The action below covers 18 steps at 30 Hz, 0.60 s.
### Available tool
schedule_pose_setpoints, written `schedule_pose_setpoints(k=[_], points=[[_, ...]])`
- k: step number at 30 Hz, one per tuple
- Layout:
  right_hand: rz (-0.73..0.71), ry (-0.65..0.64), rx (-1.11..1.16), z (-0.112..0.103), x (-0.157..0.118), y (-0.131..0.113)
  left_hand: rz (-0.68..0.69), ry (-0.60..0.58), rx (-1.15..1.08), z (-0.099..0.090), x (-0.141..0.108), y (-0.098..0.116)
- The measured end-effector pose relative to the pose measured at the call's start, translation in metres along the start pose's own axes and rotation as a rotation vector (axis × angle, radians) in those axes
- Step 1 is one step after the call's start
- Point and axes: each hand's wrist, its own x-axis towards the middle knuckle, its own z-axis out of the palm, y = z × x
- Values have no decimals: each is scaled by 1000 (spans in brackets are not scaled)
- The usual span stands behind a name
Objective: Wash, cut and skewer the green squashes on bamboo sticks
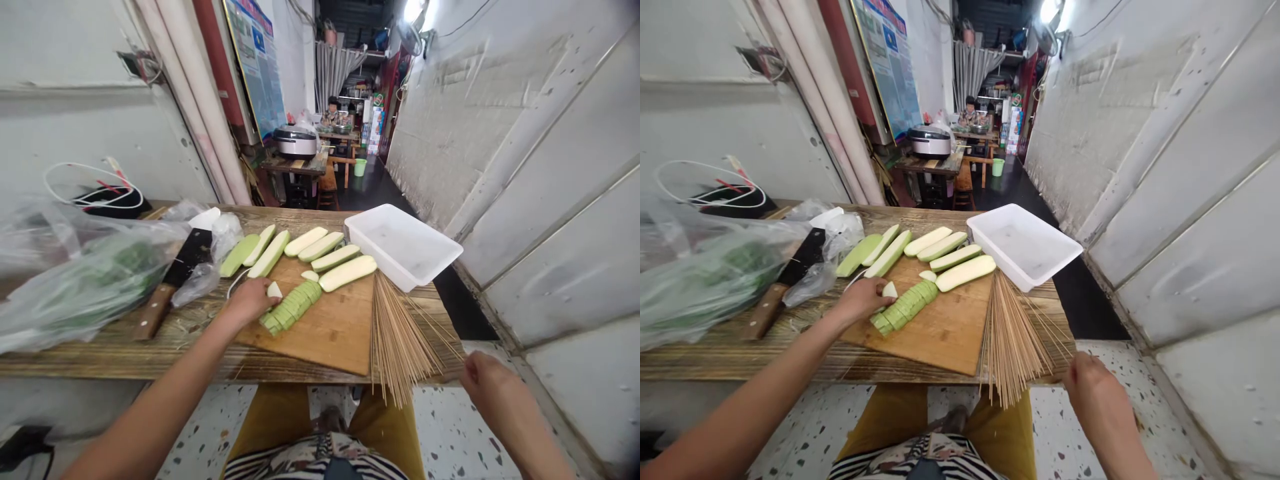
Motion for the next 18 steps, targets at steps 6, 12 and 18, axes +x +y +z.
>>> schedule_pose_setpoints(k=[6, 12, 18], points=[[-159, 77, 370, -11, -40, -27, -22, -7, -59, 0, 5, 1], [-348, 58, 431, -6, -26, -96, 49, -34, -61, -5, 6, 11], [-333, -133, 253, -9, -9, -113, 20, -22, -41, -4, 9, 22]])
